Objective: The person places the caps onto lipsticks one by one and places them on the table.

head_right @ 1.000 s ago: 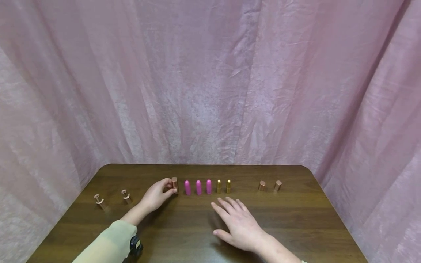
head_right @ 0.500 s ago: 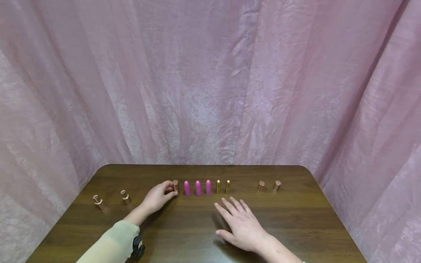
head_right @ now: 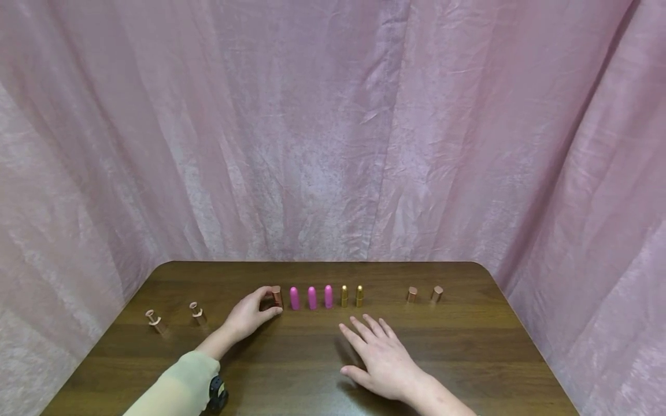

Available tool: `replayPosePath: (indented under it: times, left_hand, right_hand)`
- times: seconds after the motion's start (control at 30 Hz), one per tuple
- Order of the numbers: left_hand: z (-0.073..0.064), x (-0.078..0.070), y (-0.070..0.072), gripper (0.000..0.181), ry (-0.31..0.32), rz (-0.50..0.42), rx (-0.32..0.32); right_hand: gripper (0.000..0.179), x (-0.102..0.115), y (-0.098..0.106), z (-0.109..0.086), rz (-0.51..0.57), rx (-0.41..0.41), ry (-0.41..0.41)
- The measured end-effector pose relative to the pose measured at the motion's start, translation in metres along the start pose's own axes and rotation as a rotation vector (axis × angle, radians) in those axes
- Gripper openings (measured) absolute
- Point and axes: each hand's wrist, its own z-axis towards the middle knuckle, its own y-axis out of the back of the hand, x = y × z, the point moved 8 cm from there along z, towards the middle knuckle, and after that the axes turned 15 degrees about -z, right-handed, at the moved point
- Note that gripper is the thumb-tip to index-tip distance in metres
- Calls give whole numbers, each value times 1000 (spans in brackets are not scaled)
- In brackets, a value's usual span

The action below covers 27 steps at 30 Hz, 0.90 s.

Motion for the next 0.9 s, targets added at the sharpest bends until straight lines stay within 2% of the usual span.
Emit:
replayPosePath:
  times: [0.1,0.17,0.23,0.47,0.6,0.7,0.9]
  left_hand:
    - [-4,-2,4,69,18,10,7]
    - [-7,-7,9,80,24,49,17]
    - [-9,-15,13,85,0,83,44]
    - [-15,-49,20,91,-147,278,124]
    - [-20,-77,18,92,-264,377,149]
    - [-25,-97,13,90,-345,443,179]
    - [-35,-130,-9,88,-449,514,258]
  right_hand:
    - [77,-4,-1,-3,5,12,-13]
    - [77,-8,0,-6,-1,11,-23]
    - [76,-13,0,-8,-8,10,-30]
    - [76,-34,10,-20,-46,-20,-60]
    - [76,-55,22,-25,-77,-52,-93]
    - [74,-75,27,-29,-86,-40,-133]
    - [75,-118,26,-33,-77,46,-228]
